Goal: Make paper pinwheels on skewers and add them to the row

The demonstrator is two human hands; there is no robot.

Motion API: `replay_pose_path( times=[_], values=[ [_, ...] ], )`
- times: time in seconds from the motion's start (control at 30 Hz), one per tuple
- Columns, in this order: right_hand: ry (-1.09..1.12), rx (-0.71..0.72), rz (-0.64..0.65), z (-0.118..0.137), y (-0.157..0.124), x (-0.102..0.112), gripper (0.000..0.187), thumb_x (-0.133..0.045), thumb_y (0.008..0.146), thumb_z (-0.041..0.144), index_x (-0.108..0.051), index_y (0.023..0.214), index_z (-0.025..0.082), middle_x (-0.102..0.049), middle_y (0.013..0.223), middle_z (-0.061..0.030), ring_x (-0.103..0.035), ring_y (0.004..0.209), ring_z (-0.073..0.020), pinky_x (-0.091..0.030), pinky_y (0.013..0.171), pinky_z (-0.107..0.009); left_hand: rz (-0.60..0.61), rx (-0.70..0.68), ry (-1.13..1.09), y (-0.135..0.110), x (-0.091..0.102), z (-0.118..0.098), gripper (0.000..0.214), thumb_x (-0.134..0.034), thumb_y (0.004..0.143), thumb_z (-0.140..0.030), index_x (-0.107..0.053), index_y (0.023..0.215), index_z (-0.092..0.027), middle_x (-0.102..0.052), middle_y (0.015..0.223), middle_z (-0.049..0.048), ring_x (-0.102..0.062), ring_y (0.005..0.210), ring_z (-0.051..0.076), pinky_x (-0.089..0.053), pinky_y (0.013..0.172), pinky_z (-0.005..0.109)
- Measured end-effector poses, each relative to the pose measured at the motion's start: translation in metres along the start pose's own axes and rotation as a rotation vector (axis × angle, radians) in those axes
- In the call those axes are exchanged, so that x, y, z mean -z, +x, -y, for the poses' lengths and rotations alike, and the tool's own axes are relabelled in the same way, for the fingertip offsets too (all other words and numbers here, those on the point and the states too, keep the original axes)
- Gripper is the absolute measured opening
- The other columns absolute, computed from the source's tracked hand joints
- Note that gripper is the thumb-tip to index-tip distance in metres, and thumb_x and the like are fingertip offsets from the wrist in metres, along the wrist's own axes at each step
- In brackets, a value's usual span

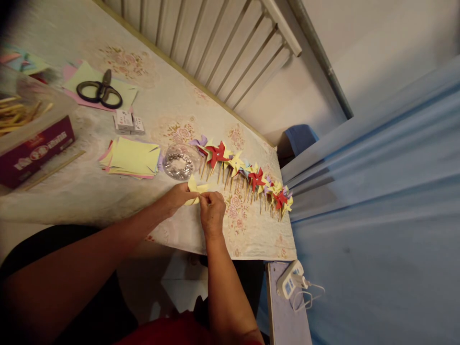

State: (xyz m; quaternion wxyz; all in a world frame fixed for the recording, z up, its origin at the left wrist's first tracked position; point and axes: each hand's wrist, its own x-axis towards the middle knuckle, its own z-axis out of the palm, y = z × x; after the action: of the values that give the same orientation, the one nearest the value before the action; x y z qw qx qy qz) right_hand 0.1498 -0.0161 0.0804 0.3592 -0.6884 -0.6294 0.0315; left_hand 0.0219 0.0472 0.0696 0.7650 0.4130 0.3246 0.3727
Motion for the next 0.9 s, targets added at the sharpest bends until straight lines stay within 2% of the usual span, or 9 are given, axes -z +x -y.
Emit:
replay_pose_path(
  times=[0.17, 0.3, 0.43, 0.6, 0.7, 0.83, 0.9],
  values=[
    [-0.024, -0.007, 0.029, -0.002, 0.000, 0.000, 0.015, -0.060, 0.085, 0.019, -0.065, 0.072, 0.021, -0.063, 0.074, -0.0014, -0.057, 0.074, -0.0174, -0.045, 0.072, -0.029, 0.001, -0.010, 0.067, 0.006, 0.001, 0.009, 0.013, -0.064, 0.063, -0.018, -0.068, 0.075, -0.013, -0.064, 0.064, -0.0007, -0.057, 0.068, 0.015, -0.045, 0.066, 0.025],
    [-0.067, -0.008, 0.096, -0.001, 0.005, 0.006, 0.014, -0.060, 0.084, 0.018, -0.065, 0.071, 0.021, -0.063, 0.073, -0.0007, -0.056, 0.073, -0.0174, -0.043, 0.070, -0.028, -0.040, -0.076, 0.208, 0.009, 0.002, 0.014, 0.016, -0.064, 0.064, -0.022, -0.068, 0.077, -0.014, -0.065, 0.067, -0.0007, -0.056, 0.071, 0.017, -0.042, 0.064, 0.025],
    [-0.189, 0.041, 0.193, 0.007, 0.012, 0.015, 0.015, -0.061, 0.084, 0.017, -0.065, 0.071, 0.022, -0.063, 0.074, -0.0010, -0.055, 0.075, -0.0181, -0.040, 0.071, -0.029, -0.119, -0.137, 0.440, 0.007, 0.002, 0.011, 0.009, -0.060, 0.066, -0.021, -0.064, 0.073, -0.015, -0.061, 0.065, -0.0022, -0.051, 0.067, 0.015, -0.037, 0.060, 0.025],
    [-0.283, 0.098, 0.230, 0.014, 0.015, 0.020, 0.013, -0.061, 0.085, 0.018, -0.067, 0.075, 0.023, -0.064, 0.081, -0.0030, -0.056, 0.080, -0.0189, -0.039, 0.070, -0.028, -0.130, -0.169, 0.606, 0.004, 0.001, 0.006, 0.005, -0.056, 0.073, -0.020, -0.057, 0.069, -0.017, -0.056, 0.062, -0.0027, -0.048, 0.064, 0.014, -0.032, 0.058, 0.025],
    [-0.143, -0.003, 0.196, 0.009, 0.013, 0.014, 0.012, -0.061, 0.082, 0.020, -0.066, 0.072, 0.021, -0.064, 0.077, -0.0014, -0.056, 0.074, -0.0172, -0.040, 0.069, -0.027, -0.130, -0.177, 0.629, 0.003, 0.002, 0.005, 0.005, -0.055, 0.073, -0.019, -0.056, 0.068, -0.018, -0.056, 0.063, -0.0022, -0.048, 0.064, 0.014, -0.031, 0.058, 0.026],
    [0.159, -0.271, 0.154, -0.004, 0.009, 0.003, 0.012, -0.061, 0.078, 0.026, -0.064, 0.067, 0.020, -0.061, 0.063, 0.0029, -0.054, 0.062, -0.0151, -0.043, 0.061, -0.025, -0.116, -0.178, 0.609, 0.003, 0.002, 0.007, 0.004, -0.056, 0.073, -0.020, -0.058, 0.071, -0.017, -0.058, 0.067, -0.0014, -0.049, 0.066, 0.015, -0.032, 0.059, 0.026],
    [0.188, -0.288, 0.142, -0.006, 0.008, 0.002, 0.013, -0.061, 0.078, 0.027, -0.065, 0.067, 0.020, -0.060, 0.062, 0.0033, -0.054, 0.060, -0.0148, -0.043, 0.060, -0.025, -0.108, -0.168, 0.603, 0.004, 0.002, 0.009, 0.005, -0.056, 0.072, -0.021, -0.060, 0.073, -0.017, -0.060, 0.068, -0.0010, -0.050, 0.067, 0.016, -0.033, 0.060, 0.025]
  ],
)
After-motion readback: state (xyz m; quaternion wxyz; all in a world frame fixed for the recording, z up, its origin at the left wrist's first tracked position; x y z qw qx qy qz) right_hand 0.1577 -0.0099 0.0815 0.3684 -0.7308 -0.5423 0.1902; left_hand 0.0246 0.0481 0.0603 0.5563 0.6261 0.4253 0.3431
